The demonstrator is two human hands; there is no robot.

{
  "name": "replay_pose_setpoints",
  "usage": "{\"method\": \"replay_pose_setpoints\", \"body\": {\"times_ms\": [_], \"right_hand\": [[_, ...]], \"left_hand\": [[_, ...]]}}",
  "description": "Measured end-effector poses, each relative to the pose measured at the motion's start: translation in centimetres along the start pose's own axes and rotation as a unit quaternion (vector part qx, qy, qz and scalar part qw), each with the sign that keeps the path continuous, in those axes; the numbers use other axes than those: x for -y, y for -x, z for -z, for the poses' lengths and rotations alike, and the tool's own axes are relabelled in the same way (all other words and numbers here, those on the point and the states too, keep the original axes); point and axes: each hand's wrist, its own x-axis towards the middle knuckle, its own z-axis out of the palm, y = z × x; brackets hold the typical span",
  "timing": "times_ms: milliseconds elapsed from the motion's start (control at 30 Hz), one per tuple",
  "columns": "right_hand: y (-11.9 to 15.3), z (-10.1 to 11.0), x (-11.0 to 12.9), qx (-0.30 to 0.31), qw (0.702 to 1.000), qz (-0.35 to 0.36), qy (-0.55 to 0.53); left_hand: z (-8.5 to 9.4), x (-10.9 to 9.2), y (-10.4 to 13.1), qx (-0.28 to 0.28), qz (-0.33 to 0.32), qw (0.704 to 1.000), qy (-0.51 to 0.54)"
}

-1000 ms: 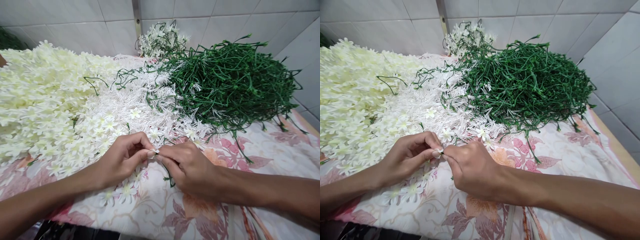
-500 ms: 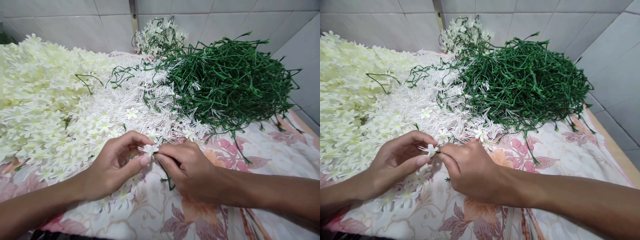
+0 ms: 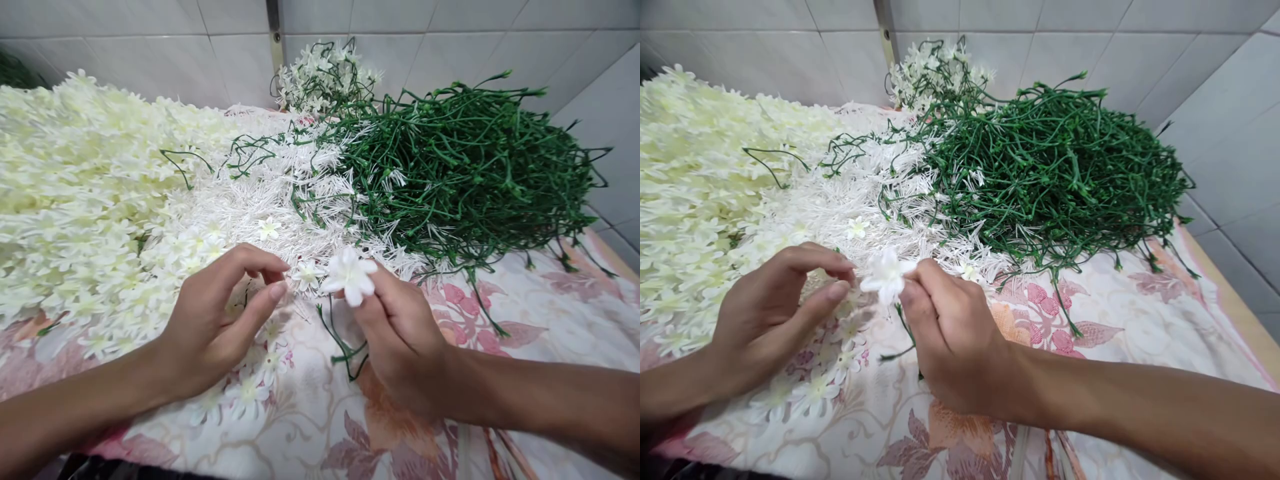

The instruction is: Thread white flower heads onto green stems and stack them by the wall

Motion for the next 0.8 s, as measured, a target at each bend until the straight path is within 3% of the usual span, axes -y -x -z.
{"method": "replay_pose_setpoints", "body": {"times_ms": [133, 267, 500, 567, 667, 800], "right_hand": [[0.7, -0.3, -0.9, -0.04, 0.994, 0.034, -0.1], [0.8, -0.5, -1.4, -0.023, 0.991, -0.003, -0.134], [0.4, 0.2, -0.3, 0.018, 0.994, -0.009, -0.106], [0.3, 0.2, 0.0, 0.025, 0.997, -0.002, -0.079], [-0.1, -0.1, -0.1, 0.021, 0.998, 0.042, 0.049], [-0.3, -0.6, -0.6, 0.069, 0.98, 0.09, 0.165]], "left_hand": [[0.2, 0.5, -0.8, 0.045, -0.048, 0.982, -0.18], [-0.7, 0.8, -1.0, 0.062, -0.085, 0.959, -0.263], [-0.5, 0.8, -1.3, 0.009, -0.127, 0.968, -0.218], [0.1, 0.8, -1.5, -0.024, -0.124, 0.971, -0.2], [0.9, 0.6, -1.6, -0.074, -0.104, 0.974, -0.19], [1.5, 0.3, -1.4, -0.077, -0.112, 0.97, -0.2]]}}
